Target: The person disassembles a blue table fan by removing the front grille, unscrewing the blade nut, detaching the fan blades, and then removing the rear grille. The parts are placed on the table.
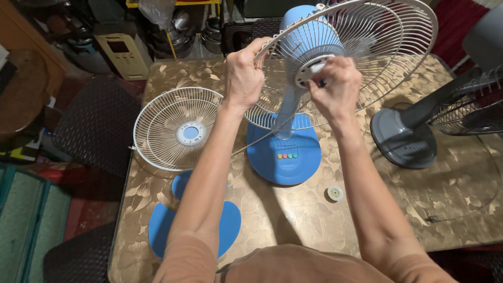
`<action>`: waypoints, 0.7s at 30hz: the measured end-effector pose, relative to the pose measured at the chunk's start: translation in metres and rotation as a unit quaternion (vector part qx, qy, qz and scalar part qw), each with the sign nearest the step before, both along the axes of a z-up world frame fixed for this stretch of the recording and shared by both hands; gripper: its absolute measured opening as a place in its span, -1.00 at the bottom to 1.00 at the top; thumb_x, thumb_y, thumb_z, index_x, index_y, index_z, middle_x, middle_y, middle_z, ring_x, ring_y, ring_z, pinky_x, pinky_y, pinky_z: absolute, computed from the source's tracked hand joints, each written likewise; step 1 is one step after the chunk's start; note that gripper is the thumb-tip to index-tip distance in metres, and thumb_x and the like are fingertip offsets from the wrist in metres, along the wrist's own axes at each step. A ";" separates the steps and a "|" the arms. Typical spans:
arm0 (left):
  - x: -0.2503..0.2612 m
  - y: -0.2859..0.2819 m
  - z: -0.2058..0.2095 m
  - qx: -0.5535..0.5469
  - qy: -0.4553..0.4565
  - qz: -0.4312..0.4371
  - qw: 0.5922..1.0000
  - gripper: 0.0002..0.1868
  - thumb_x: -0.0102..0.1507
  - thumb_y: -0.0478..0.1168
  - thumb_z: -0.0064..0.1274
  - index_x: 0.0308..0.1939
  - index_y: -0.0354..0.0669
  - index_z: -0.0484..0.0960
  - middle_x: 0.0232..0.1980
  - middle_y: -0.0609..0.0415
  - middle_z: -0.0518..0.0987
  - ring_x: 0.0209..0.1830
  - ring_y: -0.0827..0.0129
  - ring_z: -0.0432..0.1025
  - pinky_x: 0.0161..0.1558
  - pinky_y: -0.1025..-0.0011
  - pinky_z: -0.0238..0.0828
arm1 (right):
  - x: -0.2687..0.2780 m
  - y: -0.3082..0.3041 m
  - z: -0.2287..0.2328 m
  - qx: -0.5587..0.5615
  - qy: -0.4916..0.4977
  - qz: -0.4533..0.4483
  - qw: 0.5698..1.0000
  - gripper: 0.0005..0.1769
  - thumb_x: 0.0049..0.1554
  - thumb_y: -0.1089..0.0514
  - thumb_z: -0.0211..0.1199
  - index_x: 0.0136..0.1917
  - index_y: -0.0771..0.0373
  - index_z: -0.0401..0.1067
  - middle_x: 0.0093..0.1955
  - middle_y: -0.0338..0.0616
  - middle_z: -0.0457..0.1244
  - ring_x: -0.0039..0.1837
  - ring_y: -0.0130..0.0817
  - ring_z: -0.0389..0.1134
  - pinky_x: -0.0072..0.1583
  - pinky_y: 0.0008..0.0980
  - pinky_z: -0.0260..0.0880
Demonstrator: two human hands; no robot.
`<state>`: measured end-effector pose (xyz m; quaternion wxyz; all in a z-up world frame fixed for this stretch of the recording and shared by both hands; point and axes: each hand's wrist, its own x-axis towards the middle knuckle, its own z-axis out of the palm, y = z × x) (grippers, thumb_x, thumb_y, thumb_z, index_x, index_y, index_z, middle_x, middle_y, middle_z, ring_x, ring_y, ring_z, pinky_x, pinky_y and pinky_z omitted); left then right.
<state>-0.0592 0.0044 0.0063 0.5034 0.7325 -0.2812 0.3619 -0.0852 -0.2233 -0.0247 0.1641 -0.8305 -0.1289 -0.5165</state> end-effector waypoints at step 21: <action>0.002 0.001 -0.001 -0.006 -0.024 -0.004 1.000 -0.79 0.38 -0.35 0.07 0.09 -0.18 0.65 -0.17 -0.11 0.71 -0.21 0.23 0.68 -0.23 0.37 0.54 | -0.001 -0.014 0.001 0.540 0.182 0.172 0.803 -0.77 0.08 0.14 0.32 -0.10 0.38 0.57 -0.20 -0.03 0.40 -0.26 -0.38 0.43 -0.17 -0.39 0.45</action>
